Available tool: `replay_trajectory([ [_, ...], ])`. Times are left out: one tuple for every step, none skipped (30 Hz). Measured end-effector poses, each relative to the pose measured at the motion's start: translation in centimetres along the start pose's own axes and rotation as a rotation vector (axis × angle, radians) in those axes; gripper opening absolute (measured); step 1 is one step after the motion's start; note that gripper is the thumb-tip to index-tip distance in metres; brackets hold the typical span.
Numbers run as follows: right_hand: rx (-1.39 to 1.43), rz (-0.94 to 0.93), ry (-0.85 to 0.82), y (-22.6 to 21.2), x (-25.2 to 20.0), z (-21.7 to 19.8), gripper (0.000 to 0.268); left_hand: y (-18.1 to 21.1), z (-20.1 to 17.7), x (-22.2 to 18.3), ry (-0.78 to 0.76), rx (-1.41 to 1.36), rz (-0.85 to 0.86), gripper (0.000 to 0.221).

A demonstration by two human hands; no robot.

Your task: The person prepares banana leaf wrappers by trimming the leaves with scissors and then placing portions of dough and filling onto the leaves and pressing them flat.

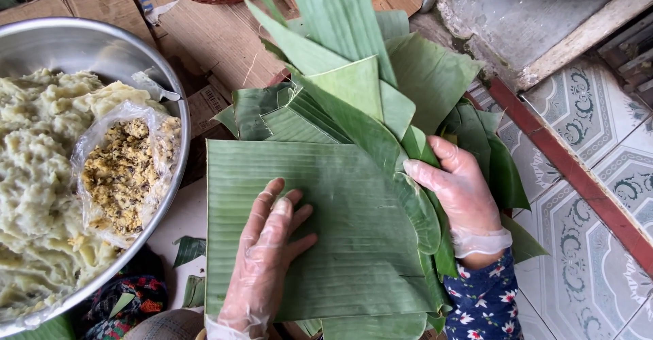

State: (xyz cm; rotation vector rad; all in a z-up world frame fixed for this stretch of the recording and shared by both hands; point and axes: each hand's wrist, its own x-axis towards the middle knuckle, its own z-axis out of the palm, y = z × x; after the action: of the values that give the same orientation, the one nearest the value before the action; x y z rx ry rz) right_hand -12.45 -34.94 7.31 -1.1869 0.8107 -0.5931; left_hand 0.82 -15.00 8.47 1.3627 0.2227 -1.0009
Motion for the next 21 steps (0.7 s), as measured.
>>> replay_trajectory([
  [0.002,0.005,-0.043,0.2,0.0,-0.2,0.033,0.2,0.5,-0.1,0.02,-0.089,-0.061,0.071],
  [0.001,0.009,-0.044,0.2,0.1,-0.2,0.033,-0.4,0.1,0.5,0.022,-0.09,-0.063,0.071],
  [-0.126,-0.037,-0.066,0.2,0.1,-0.1,0.032,-0.9,-0.2,1.1,-0.022,-0.127,-0.056,0.076],
  [-0.254,-0.083,-0.088,0.2,0.2,-0.1,0.032,-1.5,-0.6,1.7,-0.067,-0.164,-0.049,0.082],
  [-0.253,-0.081,-0.089,0.2,0.1,0.0,0.032,-1.8,-0.7,2.0,-0.065,-0.164,-0.05,0.082],
  [-0.273,-0.082,-0.096,0.3,0.1,0.2,0.03,-2.2,-0.8,2.2,-0.058,-0.2,-0.042,0.081],
  [-0.292,-0.085,-0.102,0.3,0.0,0.3,0.028,-2.5,-0.9,2.5,-0.052,-0.234,-0.034,0.08],
  [-0.291,-0.084,-0.102,1.3,0.4,-0.3,0.028,-3.1,-1.1,2.8,-0.051,-0.233,-0.034,0.08],
  [-0.311,-0.097,-0.024,2.2,0.8,-0.9,0.025,-3.7,-1.3,3.0,-0.043,-0.146,0.025,0.087],
  [-0.331,-0.11,0.054,3.2,1.2,-1.5,0.025,-4.3,-1.4,3.3,-0.036,-0.059,0.084,0.099],
  [-0.331,-0.11,0.053,3.0,1.2,-1.3,0.025,-5.3,-1.5,3.9,-0.035,-0.06,0.084,0.099],
  [-0.336,-0.137,0.063,2.9,1.2,-1.1,0.021,-6.2,-1.6,4.5,-0.054,-0.044,0.159,0.092],
  [-0.34,-0.165,0.077,2.8,1.1,-0.9,0.017,-7.2,-1.7,5.2,-0.077,-0.025,0.233,0.086],
  [-0.339,-0.165,0.079,3.2,1.3,-1.0,0.017,-6.2,-1.3,4.8,-0.079,-0.023,0.233,0.086],
  [-0.309,-0.159,0.11,3.5,1.5,-1.2,0.024,-5.3,-0.8,4.5,-0.035,0.115,0.236,0.076],
  [-0.279,-0.153,0.141,3.9,1.6,-1.3,0.032,-4.4,-0.4,4.1,0.01,0.254,0.238,0.07],
  [-0.278,-0.154,0.136,4.3,1.9,-1.6,0.032,-4.5,-0.2,4.7,0.014,0.253,0.241,0.07],
  [-0.269,-0.202,0.144,4.6,2.1,-1.8,0.034,-4.5,0.0,5.4,0.067,0.352,0.344,0.045],
  [-0.259,-0.25,0.154,5.0,2.4,-2.1,0.036,-4.6,0.3,6.1,0.121,0.452,0.447,0.022],
  [-0.257,-0.252,0.15,4.0,1.7,-1.4,0.036,-3.9,-0.1,4.7,0.124,0.451,0.451,0.022],
  [-0.282,-0.265,0.115,2.8,1.1,-0.7,0.018,-3.1,-0.3,3.5,0.105,0.424,0.409,0.02],
])
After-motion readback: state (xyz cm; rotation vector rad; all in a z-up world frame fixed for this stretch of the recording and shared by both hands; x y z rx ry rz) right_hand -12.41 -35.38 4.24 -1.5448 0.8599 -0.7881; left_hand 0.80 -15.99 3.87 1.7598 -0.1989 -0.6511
